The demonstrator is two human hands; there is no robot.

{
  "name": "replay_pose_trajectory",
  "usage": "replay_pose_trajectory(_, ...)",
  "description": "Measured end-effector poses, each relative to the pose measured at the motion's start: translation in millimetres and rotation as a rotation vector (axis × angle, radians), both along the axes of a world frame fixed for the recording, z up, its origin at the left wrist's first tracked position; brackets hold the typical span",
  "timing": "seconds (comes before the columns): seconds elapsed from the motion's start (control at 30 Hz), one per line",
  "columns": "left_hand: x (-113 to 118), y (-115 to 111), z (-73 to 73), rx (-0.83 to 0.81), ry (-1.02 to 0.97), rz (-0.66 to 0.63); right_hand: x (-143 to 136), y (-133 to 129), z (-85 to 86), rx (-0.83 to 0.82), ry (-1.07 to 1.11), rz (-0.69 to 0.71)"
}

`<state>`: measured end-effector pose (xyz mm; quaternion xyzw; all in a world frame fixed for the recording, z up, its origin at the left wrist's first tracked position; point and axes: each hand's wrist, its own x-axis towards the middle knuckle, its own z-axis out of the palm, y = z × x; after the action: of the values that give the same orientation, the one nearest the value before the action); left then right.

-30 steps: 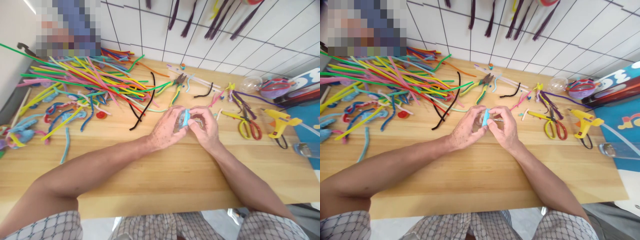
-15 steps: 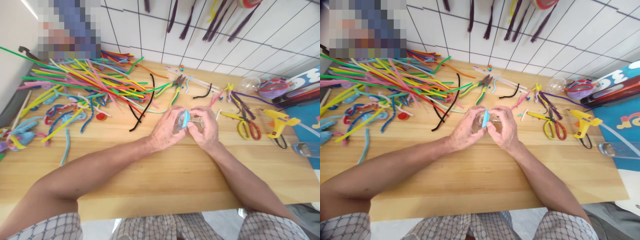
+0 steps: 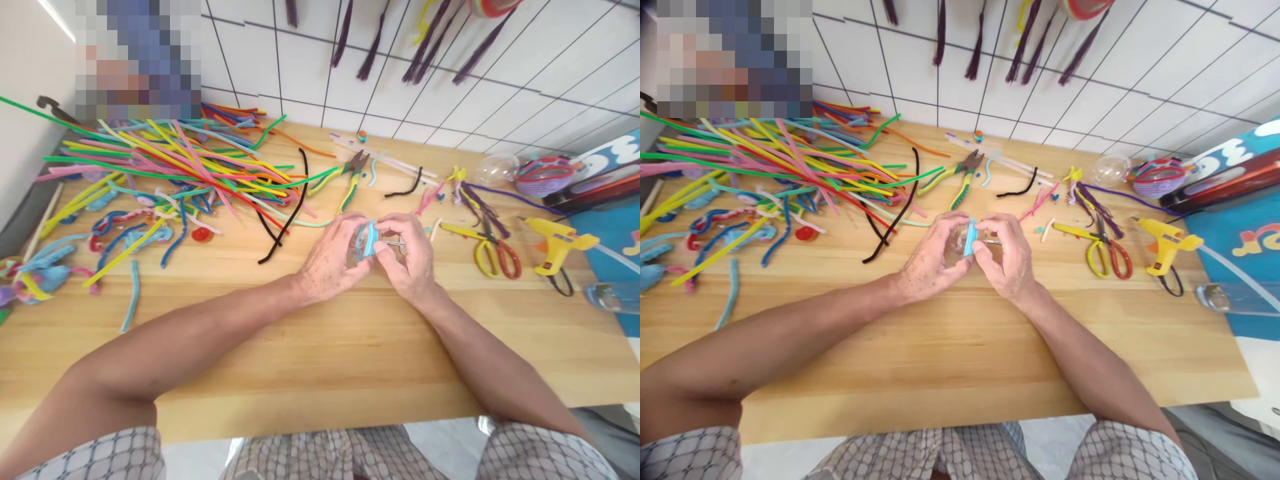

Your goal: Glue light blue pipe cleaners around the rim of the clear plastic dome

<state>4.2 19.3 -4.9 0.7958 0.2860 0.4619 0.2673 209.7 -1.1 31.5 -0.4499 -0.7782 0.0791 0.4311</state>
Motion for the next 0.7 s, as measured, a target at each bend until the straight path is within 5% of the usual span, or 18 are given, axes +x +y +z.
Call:
replay_pose_trajectory(0.3, -1.7, -1.4, 3.5, -0.019, -0.012, -0.01, -2.6, -0.6, 2.4, -0.078, 0.111, 0.008)
replay_pose_trajectory(0.7, -2.6, -2.5, 6.4, 0.026, -0.009, -0.047, -8.2, 1.2, 6.9, -0.569, 0.628, -0.044)
